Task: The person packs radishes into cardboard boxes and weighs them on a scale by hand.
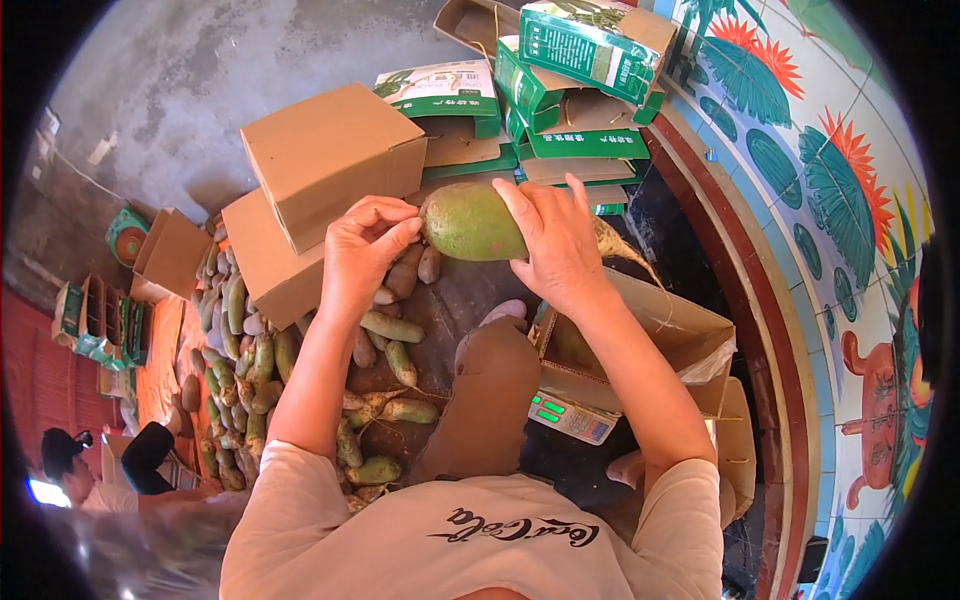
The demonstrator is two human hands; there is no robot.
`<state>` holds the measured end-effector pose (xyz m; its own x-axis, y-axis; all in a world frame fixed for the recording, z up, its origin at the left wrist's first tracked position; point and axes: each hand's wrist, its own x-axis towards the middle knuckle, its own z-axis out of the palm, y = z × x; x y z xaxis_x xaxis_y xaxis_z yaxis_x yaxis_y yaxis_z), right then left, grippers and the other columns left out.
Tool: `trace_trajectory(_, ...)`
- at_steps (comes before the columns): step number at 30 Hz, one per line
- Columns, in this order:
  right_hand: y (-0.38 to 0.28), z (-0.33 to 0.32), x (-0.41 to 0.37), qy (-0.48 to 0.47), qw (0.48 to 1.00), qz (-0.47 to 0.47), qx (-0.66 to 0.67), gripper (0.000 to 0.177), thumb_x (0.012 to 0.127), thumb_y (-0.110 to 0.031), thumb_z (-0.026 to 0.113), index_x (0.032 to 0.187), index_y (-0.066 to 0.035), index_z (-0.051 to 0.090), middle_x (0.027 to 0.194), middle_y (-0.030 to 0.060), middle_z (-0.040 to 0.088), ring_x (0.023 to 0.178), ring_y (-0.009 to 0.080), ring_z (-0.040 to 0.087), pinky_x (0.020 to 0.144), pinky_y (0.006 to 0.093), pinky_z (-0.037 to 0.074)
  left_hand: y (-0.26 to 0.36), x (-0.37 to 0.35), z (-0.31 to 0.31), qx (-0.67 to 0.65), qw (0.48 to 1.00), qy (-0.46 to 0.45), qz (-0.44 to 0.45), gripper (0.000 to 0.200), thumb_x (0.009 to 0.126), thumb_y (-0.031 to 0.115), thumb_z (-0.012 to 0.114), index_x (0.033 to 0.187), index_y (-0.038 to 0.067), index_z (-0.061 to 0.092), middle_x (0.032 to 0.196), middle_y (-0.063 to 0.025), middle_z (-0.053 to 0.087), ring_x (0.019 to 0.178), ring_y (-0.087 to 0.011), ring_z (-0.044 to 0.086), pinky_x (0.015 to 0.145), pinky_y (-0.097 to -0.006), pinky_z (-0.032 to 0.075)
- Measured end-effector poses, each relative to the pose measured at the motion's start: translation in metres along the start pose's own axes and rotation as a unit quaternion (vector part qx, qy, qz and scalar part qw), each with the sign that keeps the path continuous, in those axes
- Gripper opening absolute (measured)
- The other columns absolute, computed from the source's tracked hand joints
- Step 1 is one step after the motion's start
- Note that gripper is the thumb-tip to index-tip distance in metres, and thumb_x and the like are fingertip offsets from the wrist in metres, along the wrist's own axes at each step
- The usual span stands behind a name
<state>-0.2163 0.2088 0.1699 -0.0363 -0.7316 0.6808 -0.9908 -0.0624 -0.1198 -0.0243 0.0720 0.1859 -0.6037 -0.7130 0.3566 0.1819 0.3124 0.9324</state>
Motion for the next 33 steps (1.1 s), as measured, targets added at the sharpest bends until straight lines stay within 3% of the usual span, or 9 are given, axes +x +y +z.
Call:
trace_trajectory(5,-0.001,-0.003,0.000,0.004,1.000,-0.001,-0.018,0.093,0.050,-0.003,0.077,0.133,-0.013,0.037,0.107,0.0108,0.053,0.100,0.0293,0.052,0.101,0.0535,0.029,0.001,0.000,0.006,0.053,0.997,0.022,0.046,0.003,0.080,-0.003,0.065,0.082,-0.002,0.067,0.091,-0.0048,0.061,0.079,-0.0095,0.058,0.072,-0.0230,0.049)
trace_trajectory(11,0.001,-0.008,-0.005,-0.019,1.000,0.007,-0.005,0.091,0.054,-0.007,0.078,0.134,-0.013,0.035,0.107,0.0119,0.053,0.099,0.0297,0.052,0.100,0.0534,0.029,-0.012,0.002,0.011,-0.031,0.999,0.027,0.015,0.003,0.081,-0.003,0.063,0.080,-0.001,0.066,0.089,-0.0052,0.060,0.078,-0.0094,0.057,0.072,-0.0228,0.048)
trace_trajectory(14,0.001,-0.007,-0.008,-0.025,1.000,0.017,-0.006,0.090,0.054,-0.007,0.079,0.133,-0.012,0.036,0.106,0.0109,0.053,0.099,0.0294,0.052,0.101,0.0531,0.029,-0.018,0.002,0.012,-0.007,0.999,0.033,0.025,0.005,0.081,-0.003,0.063,0.082,-0.001,0.067,0.088,-0.0049,0.060,0.076,-0.0082,0.056,0.070,-0.0221,0.047)
trace_trajectory(17,0.003,-0.008,-0.008,-0.021,0.999,0.032,0.019,0.088,0.054,-0.006,0.078,0.132,-0.012,0.037,0.106,0.0102,0.053,0.100,0.0294,0.052,0.101,0.0527,0.029,-0.007,0.000,0.015,-0.021,0.999,0.027,-0.042,0.007,0.082,-0.003,0.062,0.085,0.000,0.068,0.088,-0.0032,0.060,0.075,-0.0064,0.054,0.067,-0.0211,0.046)
trace_trajectory(23,0.006,-0.011,-0.010,-0.033,0.998,0.031,0.042,0.085,0.054,-0.006,0.077,0.130,-0.012,0.039,0.107,0.0108,0.054,0.100,0.0307,0.052,0.101,0.0522,0.030,-0.008,0.000,0.014,0.054,0.998,-0.005,0.033,0.010,0.082,-0.004,0.061,0.089,-0.001,0.067,0.083,-0.0011,0.059,0.070,-0.0050,0.053,0.063,-0.0201,0.043)
trace_trajectory(29,0.009,-0.012,-0.011,-0.067,0.981,0.090,0.156,0.081,0.054,-0.007,0.076,0.128,-0.011,0.042,0.116,0.0126,0.053,0.108,0.0327,0.050,0.100,0.0436,0.037,-0.010,0.013,0.020,0.110,0.994,0.006,0.017,0.006,0.085,0.001,0.059,0.089,-0.002,0.064,0.084,-0.0033,0.061,0.073,-0.0087,0.057,0.069,-0.0235,0.048)
trace_trajectory(33,0.014,-0.017,-0.017,-0.082,0.956,0.144,0.243,0.087,0.054,-0.007,0.077,0.132,-0.011,0.039,0.122,0.0131,0.052,0.114,0.0309,0.049,0.100,0.0388,0.038,-0.015,0.019,0.020,0.058,0.997,0.030,-0.031,0.007,0.087,0.003,0.058,0.088,-0.001,0.063,0.084,-0.0036,0.062,0.073,-0.0099,0.058,0.068,-0.0246,0.048)
